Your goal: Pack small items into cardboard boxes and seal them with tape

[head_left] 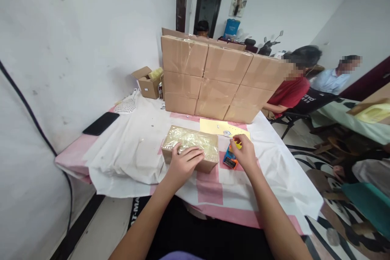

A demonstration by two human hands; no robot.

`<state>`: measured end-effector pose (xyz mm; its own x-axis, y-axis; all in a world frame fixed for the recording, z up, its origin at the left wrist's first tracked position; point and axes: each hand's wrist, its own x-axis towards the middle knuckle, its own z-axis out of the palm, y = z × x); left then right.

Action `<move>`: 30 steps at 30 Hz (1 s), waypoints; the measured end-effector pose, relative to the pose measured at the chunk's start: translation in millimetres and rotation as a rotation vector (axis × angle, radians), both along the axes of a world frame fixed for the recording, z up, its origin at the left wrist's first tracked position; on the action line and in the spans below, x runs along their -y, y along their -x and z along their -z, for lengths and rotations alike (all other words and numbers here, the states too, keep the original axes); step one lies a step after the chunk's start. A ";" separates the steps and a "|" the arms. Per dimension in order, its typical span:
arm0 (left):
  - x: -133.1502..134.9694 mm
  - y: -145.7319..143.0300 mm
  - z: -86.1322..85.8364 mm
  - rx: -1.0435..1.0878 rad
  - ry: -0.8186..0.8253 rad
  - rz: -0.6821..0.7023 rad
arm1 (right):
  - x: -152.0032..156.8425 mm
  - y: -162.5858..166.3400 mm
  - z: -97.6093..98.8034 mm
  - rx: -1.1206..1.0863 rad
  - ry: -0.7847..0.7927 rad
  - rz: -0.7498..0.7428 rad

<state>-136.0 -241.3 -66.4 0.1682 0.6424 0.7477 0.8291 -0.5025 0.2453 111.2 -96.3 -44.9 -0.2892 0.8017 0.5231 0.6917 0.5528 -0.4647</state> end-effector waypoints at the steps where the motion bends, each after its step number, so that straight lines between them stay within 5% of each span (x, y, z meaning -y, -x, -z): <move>1: 0.7 -2.4 3.0 0.012 -0.024 -0.009 | 1.8 -6.0 1.7 -0.020 -0.009 -0.011; 4: 2.5 -8.4 11.7 0.037 -0.052 -0.039 | 7.4 -12.3 1.4 -0.024 0.002 -0.158; 8: 3.8 -10.3 19.4 0.026 -0.028 -0.060 | 19.8 0.5 8.5 0.066 0.198 -0.542; 12: 3.4 -7.0 23.7 -0.014 -0.049 -0.065 | 29.9 16.8 24.4 0.131 0.288 -0.625; 18: 8.3 6.5 39.6 -0.125 -0.105 -0.055 | 42.4 32.1 33.4 -0.022 0.320 -0.607; 22: 16.5 12.1 63.0 -0.086 -0.327 -0.196 | 43.6 35.6 26.7 -0.152 0.267 -0.554; 26: 10.3 6.9 82.7 -0.051 -0.238 -0.151 | 34.8 13.4 -7.5 -0.351 0.086 -0.379; 30: -8.2 -1.7 95.5 -0.131 0.007 -0.105 | 25.2 -50.0 -53.4 -0.543 -0.169 -0.002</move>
